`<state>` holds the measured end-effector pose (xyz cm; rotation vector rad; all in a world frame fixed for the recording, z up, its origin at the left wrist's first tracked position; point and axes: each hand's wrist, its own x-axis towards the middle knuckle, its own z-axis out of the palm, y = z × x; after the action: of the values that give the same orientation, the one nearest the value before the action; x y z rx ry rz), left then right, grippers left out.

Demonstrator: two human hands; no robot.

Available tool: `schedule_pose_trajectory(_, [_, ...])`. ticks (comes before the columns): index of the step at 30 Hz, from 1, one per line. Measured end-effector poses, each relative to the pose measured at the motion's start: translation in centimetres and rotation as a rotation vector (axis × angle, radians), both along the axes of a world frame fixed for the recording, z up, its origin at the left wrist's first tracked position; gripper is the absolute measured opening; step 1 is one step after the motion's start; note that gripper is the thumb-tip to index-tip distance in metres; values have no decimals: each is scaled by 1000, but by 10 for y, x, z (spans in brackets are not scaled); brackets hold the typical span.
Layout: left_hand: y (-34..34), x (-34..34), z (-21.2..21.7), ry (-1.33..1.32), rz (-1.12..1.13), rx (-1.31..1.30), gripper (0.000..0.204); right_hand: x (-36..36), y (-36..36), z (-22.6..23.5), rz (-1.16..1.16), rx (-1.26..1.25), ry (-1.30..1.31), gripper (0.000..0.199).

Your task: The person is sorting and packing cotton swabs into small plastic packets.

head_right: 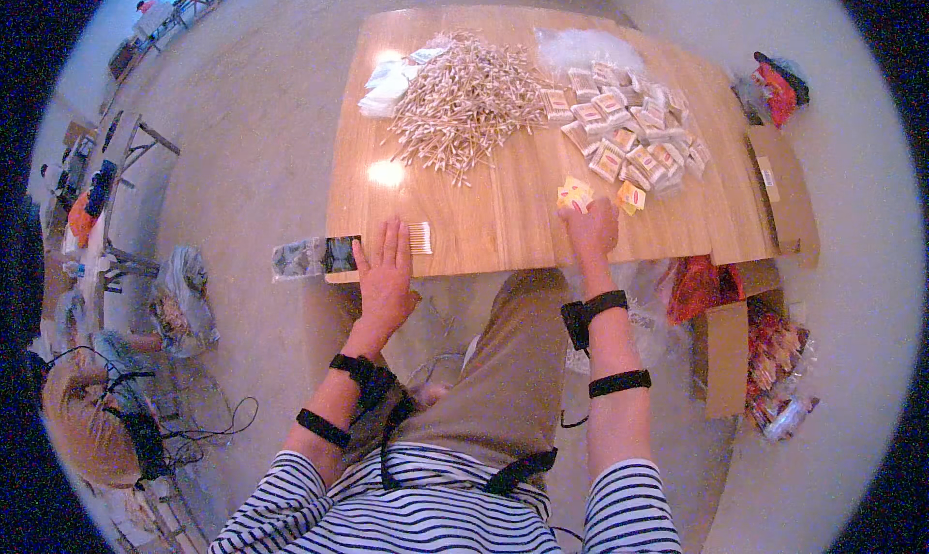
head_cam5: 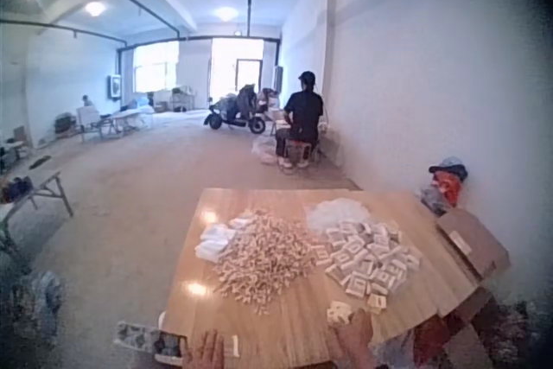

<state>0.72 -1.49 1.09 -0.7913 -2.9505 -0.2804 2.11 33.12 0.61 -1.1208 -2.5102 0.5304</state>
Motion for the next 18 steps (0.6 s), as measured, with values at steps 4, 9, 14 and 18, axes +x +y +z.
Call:
schedule_pose_trajectory(4, [2,0,1,-4,-14,20,98,1,22,-16,13,-20,115,38])
schedule_pose_trajectory(9, [0,1,1,7,-21,49,99,5,43,-15,169,-10,145,34])
schedule_pose_trajectory(14, [-2,0,-3,15,-20,62,98,9,47,-5,195,-366,220,27])
schedule_pose_trajectory(18, [-2,-1,-10,74,-12,-31,114,6,57,-6,186,-258,207,21])
